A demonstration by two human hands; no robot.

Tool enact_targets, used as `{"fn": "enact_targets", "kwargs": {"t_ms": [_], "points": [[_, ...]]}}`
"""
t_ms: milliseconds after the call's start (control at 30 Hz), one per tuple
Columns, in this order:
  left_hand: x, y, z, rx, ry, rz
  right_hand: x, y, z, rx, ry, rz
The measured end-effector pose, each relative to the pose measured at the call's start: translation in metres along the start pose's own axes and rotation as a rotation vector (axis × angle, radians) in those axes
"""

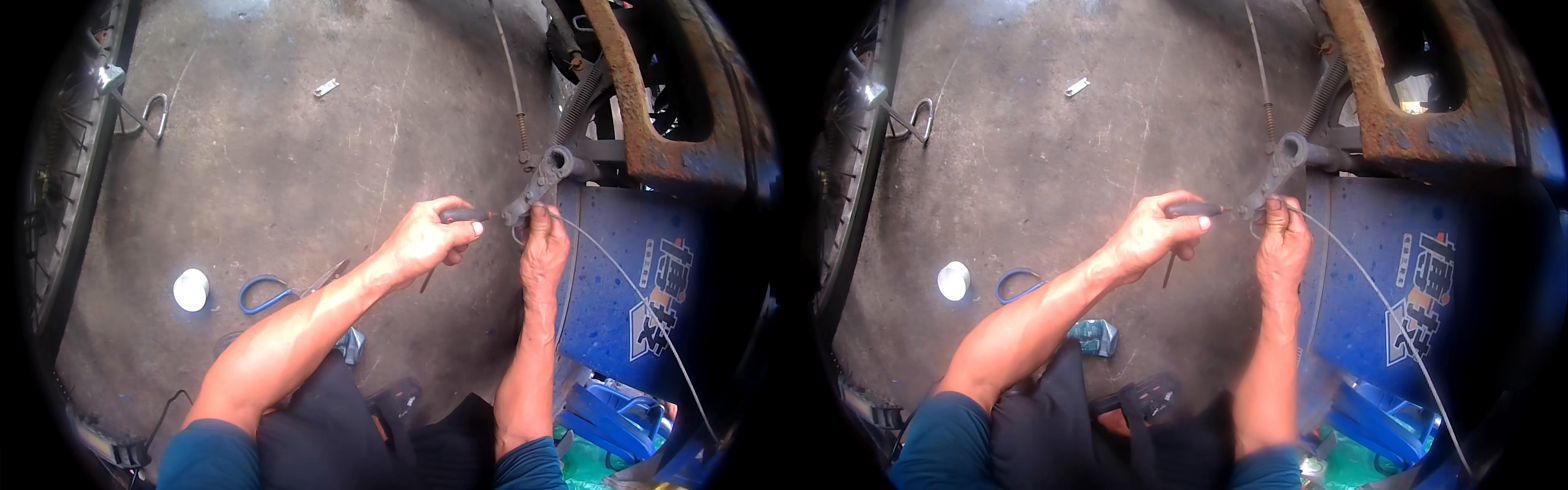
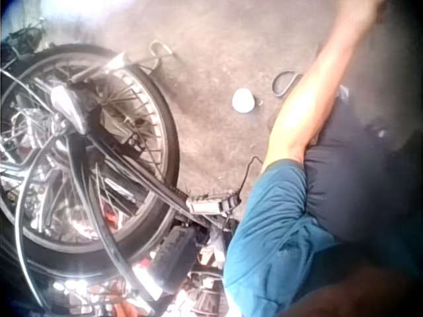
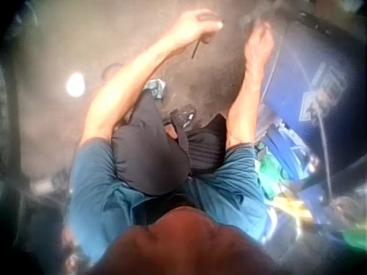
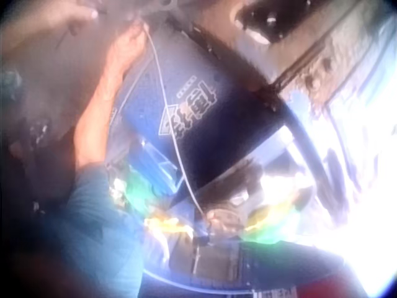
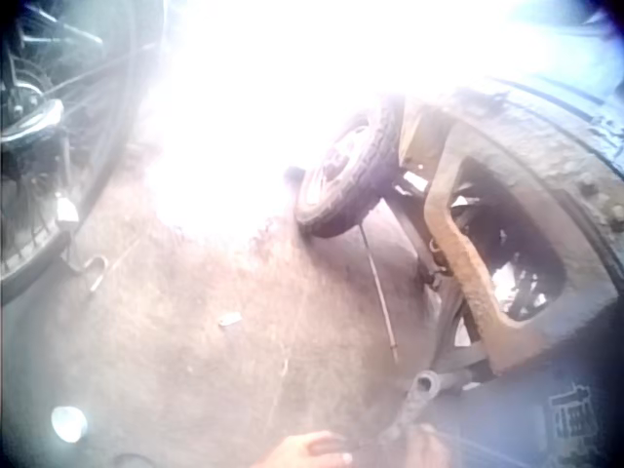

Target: The person threads a metal brake cable through a mechanical housing on a vehicle frame, using a screwdriver to guide and position the wire.

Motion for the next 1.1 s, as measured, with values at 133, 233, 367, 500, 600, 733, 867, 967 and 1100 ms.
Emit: {"fn": "enact_targets", "kwargs": {"t_ms": [133, 233, 367, 500, 600, 733, 867, 967, 1100], "points": [[0.002, -0.001, 0.002, -0.014, 0.002, 0.007, -0.002, -0.006, 0.005, 0.167, -0.113, -0.021], [0.004, -0.001, 0.001, -0.007, -0.003, -0.005, -0.001, -0.006, 0.009, 0.128, -0.159, -0.057], [0.009, -0.003, -0.003, 0.007, -0.007, -0.020, -0.002, -0.007, 0.006, 0.147, -0.201, -0.058], [0.009, -0.003, -0.002, 0.195, -0.035, -0.034, 0.001, -0.010, 0.012, 0.163, -0.151, -0.036], [0.011, -0.005, 0.005, 0.442, -0.242, -0.018, -0.001, -0.009, 0.009, 0.135, -0.116, -0.014], [0.025, -0.006, 0.031, 1.013, -0.642, -0.144, 0.000, -0.010, 0.008, 0.146, -0.056, -0.027], [0.033, -0.012, 0.054, 1.414, -1.106, -0.296, -0.002, -0.013, 0.007, 0.204, -0.036, 0.009], [0.041, -0.019, 0.062, 1.499, -1.087, -0.431, -0.001, -0.015, 0.010, 0.182, -0.022, 0.014], [0.039, -0.021, 0.054, 1.351, -0.677, -0.235, 0.001, -0.010, 0.005, 0.179, 0.022, 0.095]]}}
Point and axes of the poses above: each hand's wrist, its own x-axis towards the middle knuckle, its own y-axis out of the back of the hand, z = x × y, the point moved 5 cm from there along x, towards the middle knuckle, and after that the axes turned 6 degrees about -y, right-handed, at the moved point
